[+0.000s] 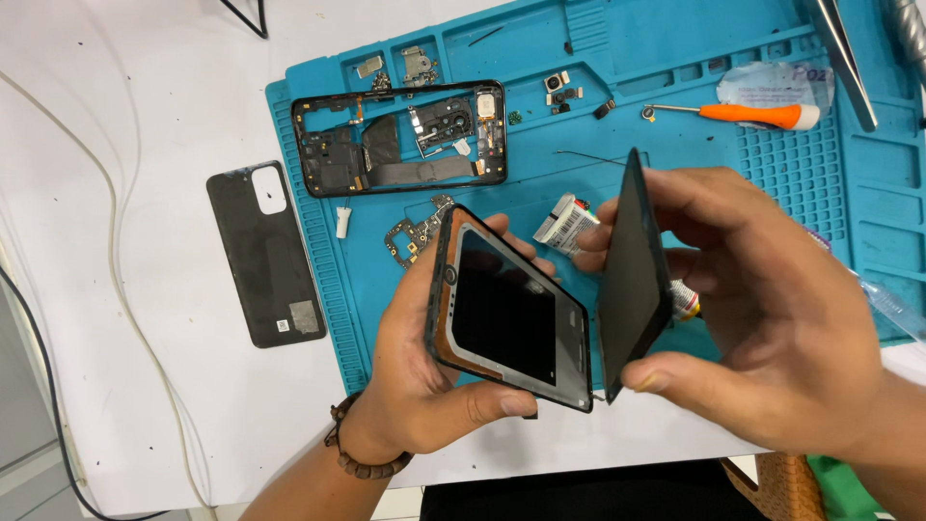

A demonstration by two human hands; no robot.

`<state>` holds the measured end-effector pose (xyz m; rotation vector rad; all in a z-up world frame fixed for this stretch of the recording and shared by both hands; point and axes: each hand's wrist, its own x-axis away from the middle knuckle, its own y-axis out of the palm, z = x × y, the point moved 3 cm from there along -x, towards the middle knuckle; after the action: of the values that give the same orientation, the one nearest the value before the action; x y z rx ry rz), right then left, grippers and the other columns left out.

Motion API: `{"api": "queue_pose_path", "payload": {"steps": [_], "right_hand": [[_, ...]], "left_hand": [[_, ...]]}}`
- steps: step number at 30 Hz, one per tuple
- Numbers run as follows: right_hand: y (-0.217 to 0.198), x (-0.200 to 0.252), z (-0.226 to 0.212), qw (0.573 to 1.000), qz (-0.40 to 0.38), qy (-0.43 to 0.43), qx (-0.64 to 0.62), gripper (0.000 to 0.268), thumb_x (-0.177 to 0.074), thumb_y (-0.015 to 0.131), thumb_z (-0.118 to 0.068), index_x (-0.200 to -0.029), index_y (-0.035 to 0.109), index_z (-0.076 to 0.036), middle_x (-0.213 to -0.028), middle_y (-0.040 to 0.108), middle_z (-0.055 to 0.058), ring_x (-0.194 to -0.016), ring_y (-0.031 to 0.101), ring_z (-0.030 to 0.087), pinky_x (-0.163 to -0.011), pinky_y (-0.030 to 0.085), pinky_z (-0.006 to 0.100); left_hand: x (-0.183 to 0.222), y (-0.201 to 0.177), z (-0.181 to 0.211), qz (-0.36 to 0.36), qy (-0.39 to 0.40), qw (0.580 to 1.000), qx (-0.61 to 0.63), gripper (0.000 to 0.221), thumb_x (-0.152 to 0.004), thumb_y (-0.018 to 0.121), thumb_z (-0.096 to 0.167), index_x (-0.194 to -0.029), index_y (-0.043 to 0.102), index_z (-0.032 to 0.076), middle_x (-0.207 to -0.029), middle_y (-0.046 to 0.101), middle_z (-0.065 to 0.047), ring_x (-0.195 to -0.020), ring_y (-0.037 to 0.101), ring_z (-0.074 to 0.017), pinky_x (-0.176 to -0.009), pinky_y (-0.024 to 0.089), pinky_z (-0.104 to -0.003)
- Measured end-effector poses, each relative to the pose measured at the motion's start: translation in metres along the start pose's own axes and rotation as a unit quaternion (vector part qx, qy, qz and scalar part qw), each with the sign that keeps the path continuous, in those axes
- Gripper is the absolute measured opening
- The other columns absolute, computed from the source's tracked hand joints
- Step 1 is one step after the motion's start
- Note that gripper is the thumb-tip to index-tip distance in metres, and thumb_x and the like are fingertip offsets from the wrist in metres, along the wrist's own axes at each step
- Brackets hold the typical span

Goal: The person applies adhesive from a tube along the edges of a disassembled smartphone frame. They then align and press the screen assembly onto the frame, wipe away excess adhesive, and connect internal ribbon cables.

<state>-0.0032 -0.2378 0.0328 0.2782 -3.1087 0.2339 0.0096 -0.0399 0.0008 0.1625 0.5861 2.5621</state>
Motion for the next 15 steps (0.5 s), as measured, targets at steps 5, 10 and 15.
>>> {"api": "queue_pose_path", "payload": {"steps": [5,10,15], "right_hand": [[-0.016,-0.004,0.000,0.992,0.082,0.071,-0.071,0.078,-0.066,0.056,-0.029,-0.134,0.032,0.001,-0.128,0.054,0.023,-0.109,0.068,0.034,-0.093,0.065,0.045],[-0.038,-0.017,0.027,0.987,0.078,0.098,-0.104,0.091,-0.071,0.051,-0.061,-0.138,0.033,-0.003,-0.135,0.047,0.014,-0.118,0.059,0.029,-0.098,0.062,0.047],[-0.040,-0.020,0.039,0.988,0.048,0.109,-0.103,0.101,-0.071,0.048,-0.073,-0.144,0.028,-0.005,-0.143,0.040,0.011,-0.125,0.051,0.027,-0.105,0.055,0.048]], "left_hand": [[0.001,-0.003,0.000,0.013,-0.030,0.996,0.088,0.091,-0.081,0.078,0.026,-0.145,0.021,-0.006,-0.129,0.047,-0.017,-0.124,0.052,-0.0335,-0.108,0.048,-0.053],[0.002,-0.012,-0.005,0.001,-0.042,0.979,0.202,0.095,-0.082,0.081,0.023,-0.148,0.019,-0.004,-0.130,0.045,-0.018,-0.125,0.051,-0.0362,-0.110,0.043,-0.055],[0.003,-0.014,-0.006,-0.015,-0.057,0.962,0.267,0.096,-0.083,0.082,0.024,-0.150,0.018,-0.002,-0.131,0.045,-0.018,-0.124,0.049,-0.0363,-0.109,0.042,-0.055]]}}
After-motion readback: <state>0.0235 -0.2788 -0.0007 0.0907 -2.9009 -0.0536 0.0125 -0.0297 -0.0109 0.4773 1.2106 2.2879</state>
